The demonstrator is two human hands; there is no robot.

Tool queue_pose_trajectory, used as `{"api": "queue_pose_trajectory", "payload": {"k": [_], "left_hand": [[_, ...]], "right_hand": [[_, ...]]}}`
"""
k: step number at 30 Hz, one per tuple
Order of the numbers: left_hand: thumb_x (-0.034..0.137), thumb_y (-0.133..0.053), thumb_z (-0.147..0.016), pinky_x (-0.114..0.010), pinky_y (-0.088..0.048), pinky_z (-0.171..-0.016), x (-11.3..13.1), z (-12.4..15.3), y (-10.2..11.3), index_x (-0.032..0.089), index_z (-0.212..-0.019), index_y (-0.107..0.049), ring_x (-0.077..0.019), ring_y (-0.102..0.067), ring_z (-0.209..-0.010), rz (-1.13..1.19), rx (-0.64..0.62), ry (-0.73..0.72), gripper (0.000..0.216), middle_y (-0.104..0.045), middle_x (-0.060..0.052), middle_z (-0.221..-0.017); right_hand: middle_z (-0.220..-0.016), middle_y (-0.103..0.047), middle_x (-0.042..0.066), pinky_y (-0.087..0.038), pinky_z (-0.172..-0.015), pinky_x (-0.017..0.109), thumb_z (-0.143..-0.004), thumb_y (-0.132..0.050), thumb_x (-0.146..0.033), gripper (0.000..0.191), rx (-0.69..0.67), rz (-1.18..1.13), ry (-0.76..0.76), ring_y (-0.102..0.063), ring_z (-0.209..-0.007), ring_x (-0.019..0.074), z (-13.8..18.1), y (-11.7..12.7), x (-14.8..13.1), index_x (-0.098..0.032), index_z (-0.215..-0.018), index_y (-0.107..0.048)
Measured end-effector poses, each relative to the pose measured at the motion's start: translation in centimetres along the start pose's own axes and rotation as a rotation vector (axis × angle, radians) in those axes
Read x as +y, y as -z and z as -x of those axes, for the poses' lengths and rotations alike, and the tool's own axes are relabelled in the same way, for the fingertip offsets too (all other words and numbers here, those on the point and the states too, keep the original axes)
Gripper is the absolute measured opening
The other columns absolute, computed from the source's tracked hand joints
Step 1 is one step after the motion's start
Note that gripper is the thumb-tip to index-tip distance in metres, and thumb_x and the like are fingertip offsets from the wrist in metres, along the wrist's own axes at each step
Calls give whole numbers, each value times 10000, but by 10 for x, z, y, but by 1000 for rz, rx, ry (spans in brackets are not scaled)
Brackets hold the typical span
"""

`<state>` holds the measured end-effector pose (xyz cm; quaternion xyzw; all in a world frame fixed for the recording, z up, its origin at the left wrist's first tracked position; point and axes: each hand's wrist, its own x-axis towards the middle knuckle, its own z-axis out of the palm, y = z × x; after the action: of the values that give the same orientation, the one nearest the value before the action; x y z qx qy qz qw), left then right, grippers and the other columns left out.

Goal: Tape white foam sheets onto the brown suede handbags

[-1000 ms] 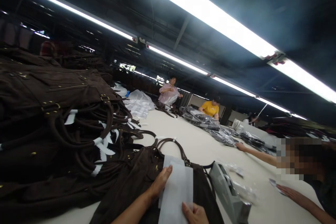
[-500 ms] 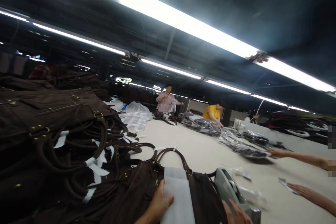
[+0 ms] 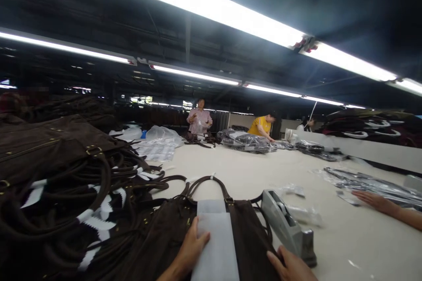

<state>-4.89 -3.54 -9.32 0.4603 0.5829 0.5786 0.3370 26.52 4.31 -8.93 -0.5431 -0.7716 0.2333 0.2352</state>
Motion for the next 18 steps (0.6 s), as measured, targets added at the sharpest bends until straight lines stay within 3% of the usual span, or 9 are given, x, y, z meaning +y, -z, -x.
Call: {"api": "queue_pose_trajectory", "payload": {"k": [4,8,11,13,16,18], "left_hand": [[372,-668,-684,-379,-471,-960,1,-1,-1,144,-1202,-512,-297,-573,-1156,0,9,-1,588,-638,-132,-1207],[403,-703,-663,-393,-516,-896,3,-1,2,148,-1168,-526,-297,-638,-1042,-27,2,18,592,-674,-124,-1123],[420,-727,-652,-378,-558,-802,0,-8,5,158,-1140,-533,-292,-667,-973,-63,-3,55,587,-690,-112,-1069],[415,-743,-648,-353,-572,-748,-3,-12,6,164,-1116,-539,-281,-680,-937,-75,-5,74,569,-699,-104,-1038],[384,-748,-663,-325,-578,-707,-6,-15,7,172,-1102,-536,-258,-693,-896,-64,-11,92,531,-710,-94,-1006],[376,-745,-671,-313,-579,-690,-6,-15,8,179,-1100,-527,-251,-698,-883,-60,-6,122,520,-715,-90,-1000]], "right_hand": [[-883,-697,108,-412,-742,335,-812,-478,-465,274,154,-10,36,-644,-883,271,25,0,-29,-233,-868,-612],[-680,-605,38,-356,-638,303,-862,-408,-412,273,195,-132,3,-556,-679,198,45,5,-54,-219,-697,-511],[-591,-495,-9,-317,-560,269,-850,-435,-397,299,86,-360,-121,-472,-596,151,43,6,-45,-215,-614,-414],[-582,-474,-21,-316,-543,254,-846,-457,-343,260,-2,-444,-197,-469,-588,141,39,5,-33,-201,-629,-434],[-716,-593,16,-385,-628,253,-804,-520,-203,84,32,-340,-224,-557,-708,167,36,3,-27,-145,-824,-577],[-896,-659,67,-424,-737,274,-794,-524,-131,337,82,-238,-176,-605,-848,199,39,3,-33,-124,-1126,-579]]}}
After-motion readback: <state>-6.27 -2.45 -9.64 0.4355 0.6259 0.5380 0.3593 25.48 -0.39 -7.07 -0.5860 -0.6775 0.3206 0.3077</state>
